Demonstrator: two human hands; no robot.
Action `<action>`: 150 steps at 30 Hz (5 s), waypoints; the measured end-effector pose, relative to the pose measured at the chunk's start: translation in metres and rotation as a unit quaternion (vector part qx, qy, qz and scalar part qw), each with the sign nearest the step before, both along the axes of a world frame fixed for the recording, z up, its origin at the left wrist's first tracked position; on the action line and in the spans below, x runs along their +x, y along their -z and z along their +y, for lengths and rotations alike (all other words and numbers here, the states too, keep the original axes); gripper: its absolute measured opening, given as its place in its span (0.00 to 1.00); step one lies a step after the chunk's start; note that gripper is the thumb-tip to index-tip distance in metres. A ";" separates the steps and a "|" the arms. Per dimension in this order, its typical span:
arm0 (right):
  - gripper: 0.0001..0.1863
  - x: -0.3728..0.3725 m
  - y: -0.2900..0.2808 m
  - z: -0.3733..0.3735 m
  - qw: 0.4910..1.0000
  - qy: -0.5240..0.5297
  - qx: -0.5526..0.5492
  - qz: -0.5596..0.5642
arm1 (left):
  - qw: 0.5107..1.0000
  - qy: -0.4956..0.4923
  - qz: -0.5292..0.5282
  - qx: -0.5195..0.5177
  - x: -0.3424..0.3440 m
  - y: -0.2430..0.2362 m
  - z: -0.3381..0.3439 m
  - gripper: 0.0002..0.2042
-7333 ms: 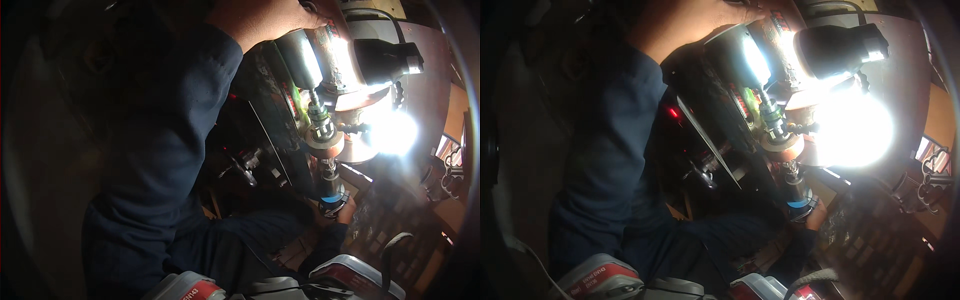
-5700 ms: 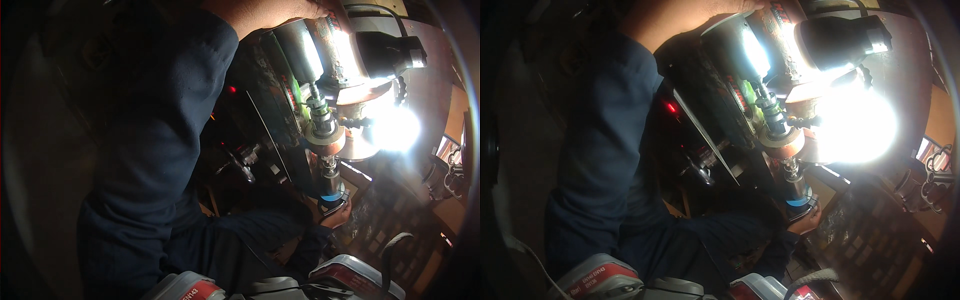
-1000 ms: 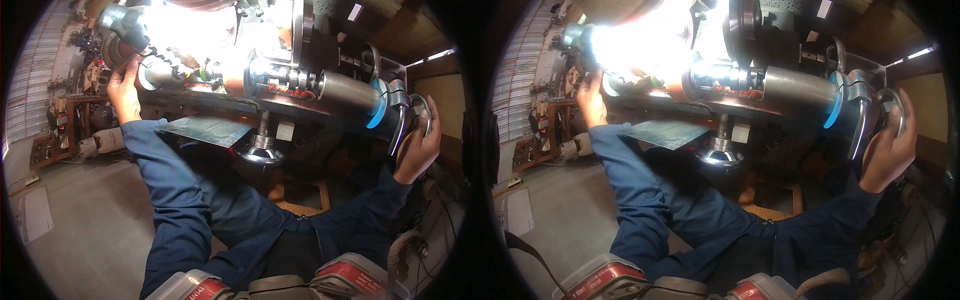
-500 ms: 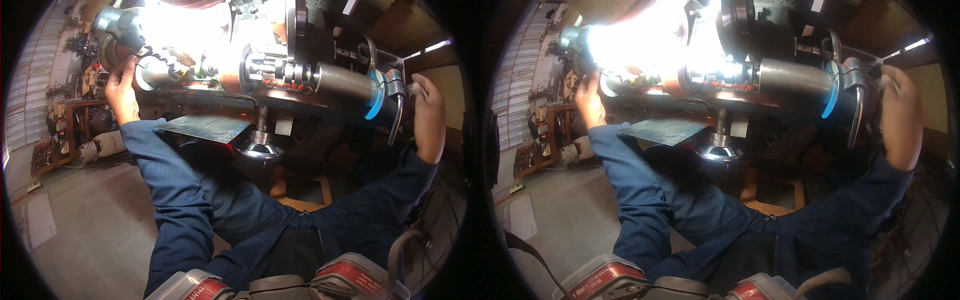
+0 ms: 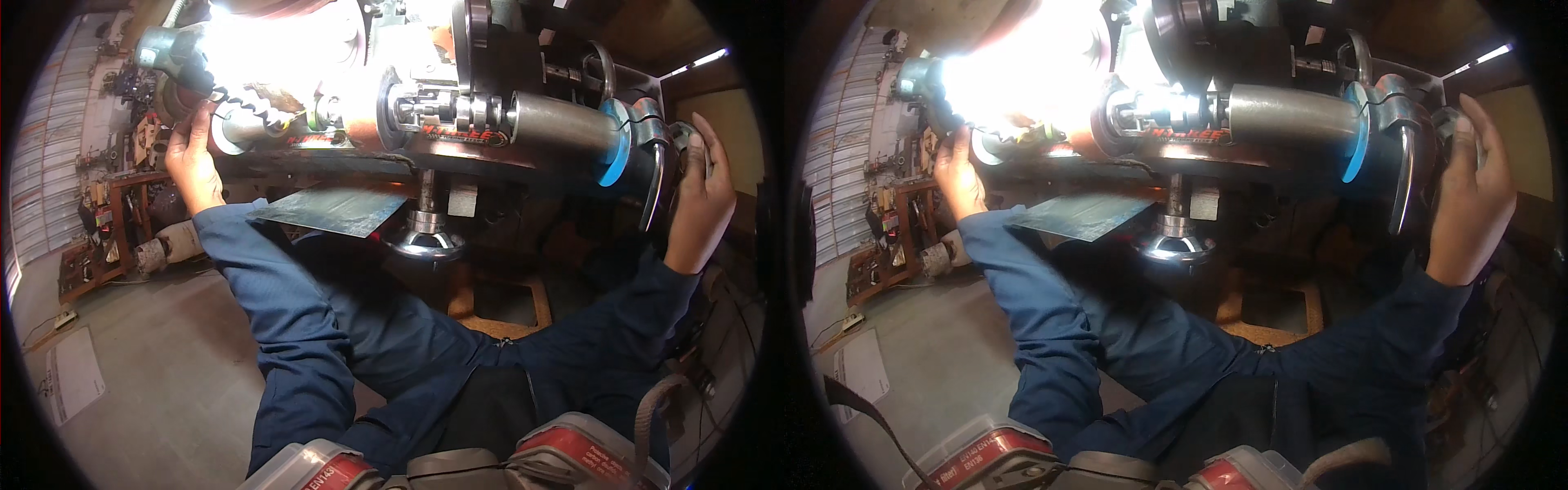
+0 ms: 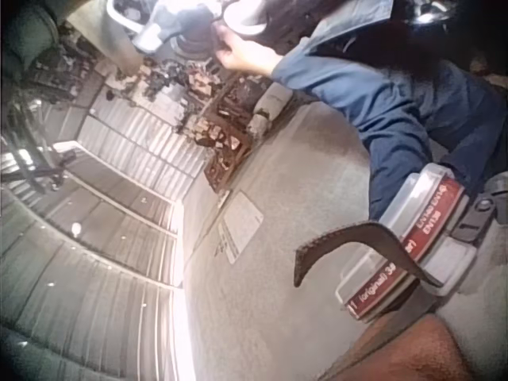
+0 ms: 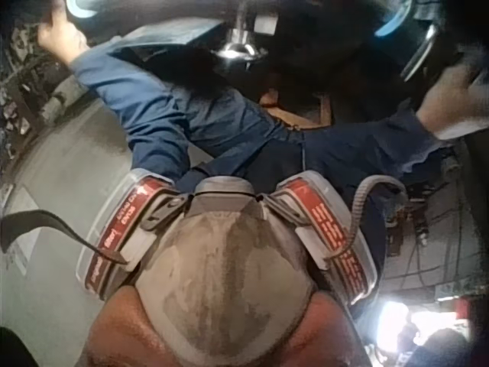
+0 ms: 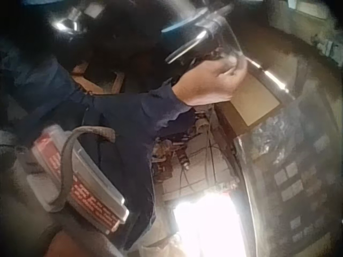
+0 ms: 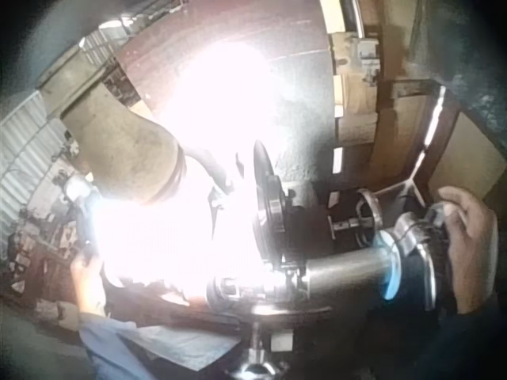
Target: The person uses a sharpening machine to sharpen the teeth of a circular saw blade by hand, occasionally checking the alignment with a measuring tool.
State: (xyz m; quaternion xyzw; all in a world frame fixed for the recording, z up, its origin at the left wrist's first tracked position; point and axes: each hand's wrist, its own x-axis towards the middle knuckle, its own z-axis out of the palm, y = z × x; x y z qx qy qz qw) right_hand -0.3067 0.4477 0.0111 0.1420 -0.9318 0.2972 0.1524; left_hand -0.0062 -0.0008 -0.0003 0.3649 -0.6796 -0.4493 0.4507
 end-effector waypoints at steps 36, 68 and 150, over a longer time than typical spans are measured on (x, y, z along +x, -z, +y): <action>0.10 -0.133 0.005 0.015 0.846 -0.417 0.332 -0.013 | 1.000 0.014 -0.001 -0.012 -0.003 -0.002 0.001 0.12; 0.29 0.013 0.067 0.005 0.931 -0.112 -0.183 0.296 | 0.996 -0.003 -0.061 -0.069 0.005 -0.003 0.000 0.14; 0.16 -0.071 -0.041 -0.012 0.900 -0.170 0.203 -0.347 | 0.991 -0.068 -0.056 -0.103 0.029 -0.010 0.004 0.17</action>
